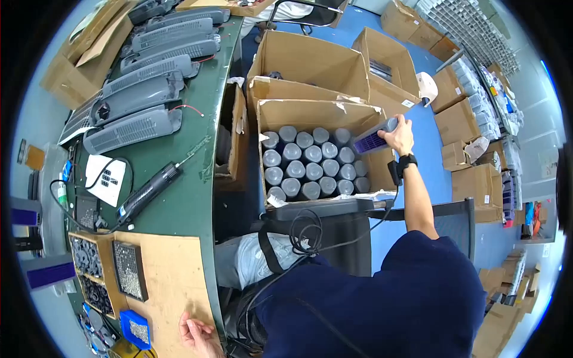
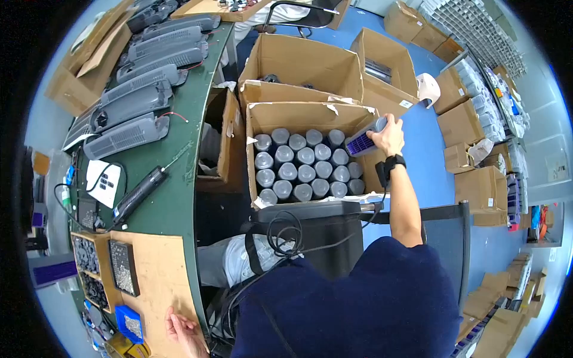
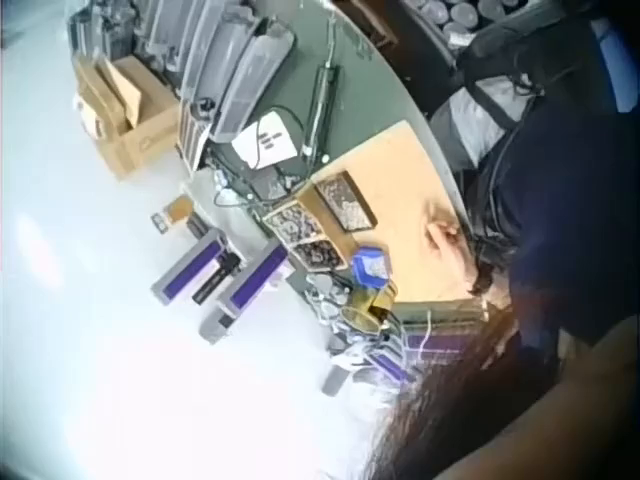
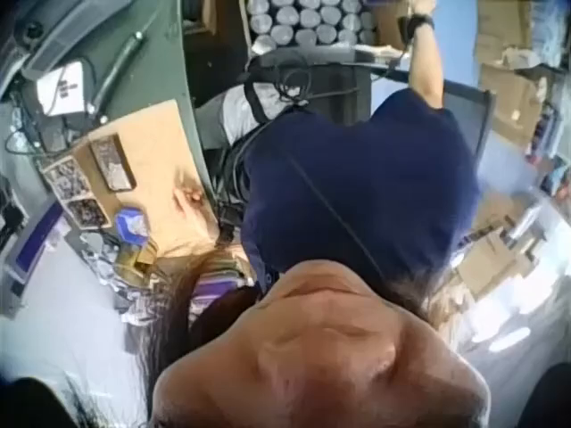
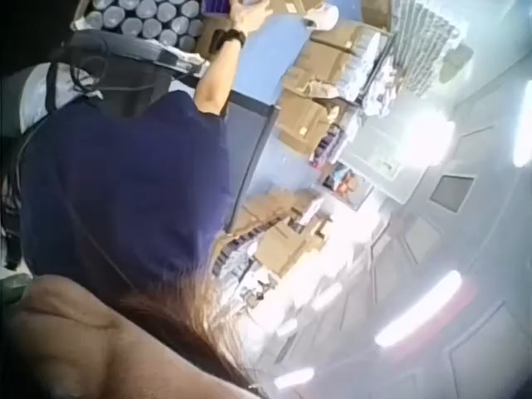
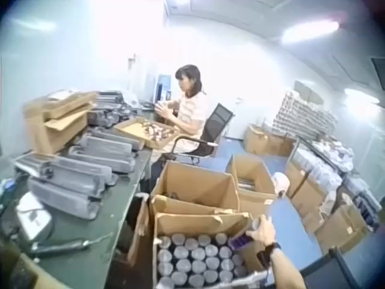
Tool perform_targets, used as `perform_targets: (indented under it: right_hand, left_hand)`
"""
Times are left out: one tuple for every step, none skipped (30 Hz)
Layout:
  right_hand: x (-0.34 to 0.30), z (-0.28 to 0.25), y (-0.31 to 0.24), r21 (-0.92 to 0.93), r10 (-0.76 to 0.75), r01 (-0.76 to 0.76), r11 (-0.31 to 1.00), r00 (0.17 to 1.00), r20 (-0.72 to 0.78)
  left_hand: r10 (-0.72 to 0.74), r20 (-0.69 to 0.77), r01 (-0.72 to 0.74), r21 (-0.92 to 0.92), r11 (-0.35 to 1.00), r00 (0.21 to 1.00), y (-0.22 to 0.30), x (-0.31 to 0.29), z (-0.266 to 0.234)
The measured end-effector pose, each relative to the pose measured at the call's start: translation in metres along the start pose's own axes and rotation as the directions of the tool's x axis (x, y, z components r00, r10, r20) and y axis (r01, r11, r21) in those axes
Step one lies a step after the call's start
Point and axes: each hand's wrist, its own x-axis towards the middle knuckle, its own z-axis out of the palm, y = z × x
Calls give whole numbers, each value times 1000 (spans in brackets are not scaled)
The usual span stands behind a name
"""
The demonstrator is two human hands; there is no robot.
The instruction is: Assembling the internal components and outer casing of an electronic unit, securing parts with an electric screwdriver.
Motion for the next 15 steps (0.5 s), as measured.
perform_targets:
  right_hand:
    - [-13,8,3,-11,13,-13,1000,1000,-13]
    - [-26,14,6,-46,2,-2,999,1000,-7]
    - [-7,23,-11,-67,-23,20,998,999,-39]
    - [-16,30,-10,-80,-40,38,996,999,-27]
    - [-26,38,-7,-92,-57,55,994,998,-15]
    - [-34,43,-4,-99,-64,62,993,998,-11]
    - [-44,46,-9,-91,-57,60,994,998,31]
    - [-51,54,-5,-131,-87,92,987,995,46]
    - [-58,60,-4,-168,-114,123,978,991,64]
    - [-60,60,-4,-190,-119,138,972,987,107]
    - [-59,63,-4,-193,-119,139,971,986,113]
    - [-56,65,-2,-229,-100,126,965,987,125]
    - [-53,68,0,-265,-82,116,957,987,136]
    - [-49,71,2,-269,-85,121,955,986,142]
    - [-41,74,2,-263,12,34,964,986,168]
  left_hand:
    - [-79,27,80,-22,997,997,6,-5,-8]
    - [-157,56,160,-43,986,986,12,-8,-13]
    - [-139,65,143,-73,987,988,7,10,9]
    - [-139,85,142,-32,989,987,10,8,9]
    - [-140,107,140,10,990,984,12,8,9]
    - [-146,63,144,35,989,987,8,9,5]
    - [-154,63,152,38,988,986,9,9,8]
    - [-180,44,178,52,983,983,13,8,12]
    - [-204,24,202,67,977,979,16,8,14]
    - [-209,22,207,72,976,978,16,8,15]
    - [-197,-2,197,88,976,980,15,8,17]
    - [-188,-25,189,105,976,982,15,7,17]
    - [-195,-30,197,107,975,980,15,6,17]
    - [-174,-45,179,139,974,984,16,6,18]
    - [-152,-61,160,168,973,987,15,6,19]
